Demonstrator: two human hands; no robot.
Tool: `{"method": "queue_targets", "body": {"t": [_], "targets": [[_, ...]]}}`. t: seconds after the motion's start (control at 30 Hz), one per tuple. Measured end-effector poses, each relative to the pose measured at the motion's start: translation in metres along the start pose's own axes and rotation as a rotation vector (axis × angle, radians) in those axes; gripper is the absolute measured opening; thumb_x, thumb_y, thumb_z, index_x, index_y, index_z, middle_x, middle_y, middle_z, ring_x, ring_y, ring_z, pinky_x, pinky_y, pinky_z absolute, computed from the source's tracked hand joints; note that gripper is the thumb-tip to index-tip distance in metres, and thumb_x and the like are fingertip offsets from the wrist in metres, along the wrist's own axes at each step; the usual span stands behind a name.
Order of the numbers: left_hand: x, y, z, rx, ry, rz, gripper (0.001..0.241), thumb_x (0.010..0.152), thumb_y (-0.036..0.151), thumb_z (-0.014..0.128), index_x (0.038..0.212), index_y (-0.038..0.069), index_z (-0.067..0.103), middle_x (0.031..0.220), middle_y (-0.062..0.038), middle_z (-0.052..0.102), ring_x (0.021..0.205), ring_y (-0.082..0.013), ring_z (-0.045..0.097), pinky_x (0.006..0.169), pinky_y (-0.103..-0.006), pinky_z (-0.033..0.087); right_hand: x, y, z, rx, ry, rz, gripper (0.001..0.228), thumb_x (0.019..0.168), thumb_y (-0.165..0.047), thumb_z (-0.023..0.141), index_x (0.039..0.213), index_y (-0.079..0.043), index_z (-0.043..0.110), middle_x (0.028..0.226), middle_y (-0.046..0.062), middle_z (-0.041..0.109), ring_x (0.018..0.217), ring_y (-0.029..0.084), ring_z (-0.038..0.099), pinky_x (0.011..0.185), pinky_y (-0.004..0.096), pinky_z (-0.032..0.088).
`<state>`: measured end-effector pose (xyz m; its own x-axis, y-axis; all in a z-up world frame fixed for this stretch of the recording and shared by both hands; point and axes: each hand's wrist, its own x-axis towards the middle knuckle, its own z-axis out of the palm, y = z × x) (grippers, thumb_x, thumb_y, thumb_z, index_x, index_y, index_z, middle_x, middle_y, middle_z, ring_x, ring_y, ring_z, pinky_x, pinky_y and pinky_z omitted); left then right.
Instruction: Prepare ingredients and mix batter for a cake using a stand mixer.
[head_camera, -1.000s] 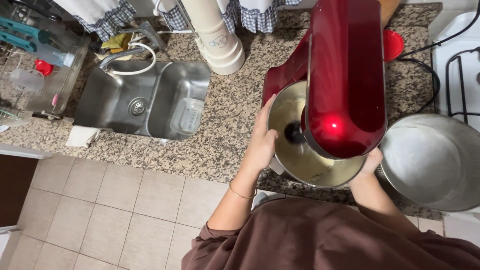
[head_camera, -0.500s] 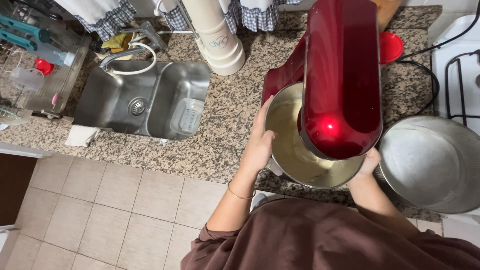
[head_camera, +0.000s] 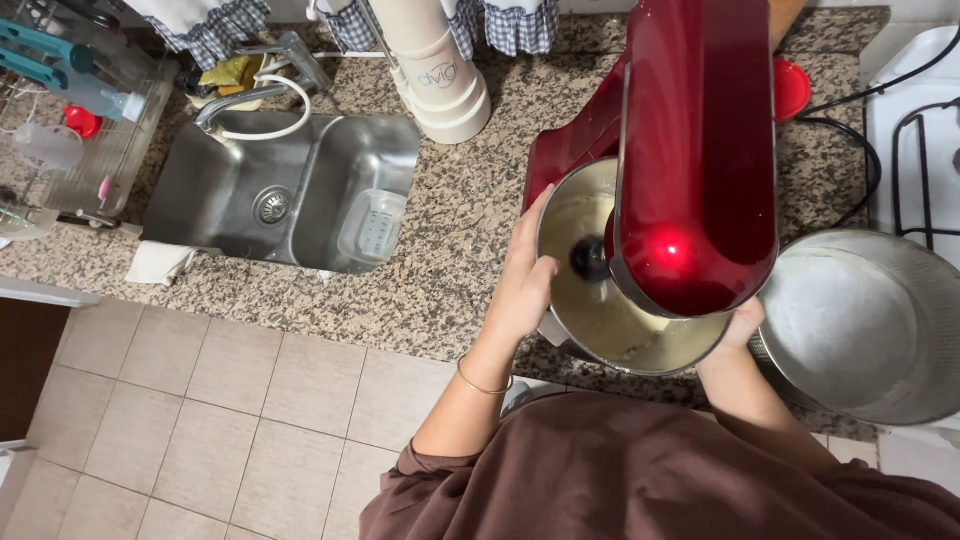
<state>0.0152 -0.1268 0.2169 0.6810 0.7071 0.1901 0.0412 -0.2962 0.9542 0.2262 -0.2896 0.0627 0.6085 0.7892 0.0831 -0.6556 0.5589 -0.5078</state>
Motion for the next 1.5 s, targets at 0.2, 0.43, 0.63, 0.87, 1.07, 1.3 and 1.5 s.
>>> {"method": "queue_targets", "body": {"t": [0.2,0.43,0.63,0.87,1.07,1.3,1.5], "targets": [[0.000,0.000,-0.001,-0.001,0.002,-0.004,0.082,0.078,0.003,0.047,0.159,0.002,0.032,0.163,-0.023,0.036,0.156,-0.0343,0.028,0.129,-0.0412,0.020,0.000,-0.001,0.009,-0.044,0.049,-0.009,0.059,0.095,-0.019,0.044,0.148,0.005,0.051,0.145,0.020,0.058,0.134,0.035,0.058,0.119,0.045,0.047],[-0.001,-0.004,-0.001,-0.002,0.011,0.014,0.082,0.078,0.004,0.047,0.159,0.002,0.033,0.163,-0.023,0.037,0.157,-0.0348,0.029,0.129,-0.0412,0.020,0.000,0.001,0.000,-0.038,-0.003,-0.013,0.060,0.095,-0.022,0.045,0.148,0.005,0.051,0.145,0.021,0.059,0.132,0.035,0.059,0.117,0.046,0.047],[0.003,-0.022,-0.011,-0.038,0.010,-0.001,0.084,0.076,0.004,0.046,0.158,0.001,0.034,0.166,-0.022,0.033,0.159,-0.0333,0.020,0.130,-0.0400,0.015,0.004,0.005,0.011,-0.014,0.018,0.008,0.059,0.094,-0.021,0.046,0.145,0.008,0.051,0.142,0.023,0.060,0.129,0.037,0.060,0.114,0.046,0.048],[0.004,-0.053,-0.045,-0.464,0.062,-0.084,0.087,0.070,0.006,0.043,0.157,0.001,0.039,0.168,-0.016,0.032,0.156,-0.0273,0.030,0.122,-0.0347,0.028,0.011,0.013,0.100,-0.250,-0.084,-0.076,0.093,0.070,-0.010,0.051,0.161,0.002,0.033,0.156,0.019,0.048,0.147,0.034,0.047,0.130,0.044,0.034],[-0.001,-0.086,-0.060,-0.679,0.055,-0.102,0.092,0.068,0.007,0.044,0.160,0.002,0.036,0.166,-0.016,0.036,0.153,-0.0286,0.035,0.120,-0.0311,0.035,0.014,0.027,0.117,-0.377,-0.087,-0.090,0.103,0.066,-0.011,0.050,0.165,0.003,0.025,0.165,0.020,0.040,0.156,0.033,0.038,0.135,0.042,0.025],[0.002,-0.106,-0.060,-0.614,0.048,-0.140,0.087,0.074,0.010,0.045,0.160,0.005,0.035,0.170,-0.013,0.030,0.154,-0.0256,0.031,0.119,-0.0298,0.033,0.016,0.030,0.105,-0.391,-0.058,-0.111,0.101,0.068,-0.010,0.051,0.165,0.006,0.026,0.167,0.020,0.038,0.158,0.033,0.037,0.136,0.042,0.025],[0.000,-0.096,-0.063,-0.676,-0.023,-0.208,0.088,0.075,0.008,0.045,0.162,0.007,0.028,0.167,-0.014,0.030,0.151,-0.0289,0.032,0.115,-0.0339,0.035,0.015,0.031,0.086,-0.376,0.003,-0.129,0.102,0.068,-0.008,0.052,0.165,0.005,0.026,0.166,0.019,0.039,0.157,0.033,0.038,0.135,0.043,0.028]]}}
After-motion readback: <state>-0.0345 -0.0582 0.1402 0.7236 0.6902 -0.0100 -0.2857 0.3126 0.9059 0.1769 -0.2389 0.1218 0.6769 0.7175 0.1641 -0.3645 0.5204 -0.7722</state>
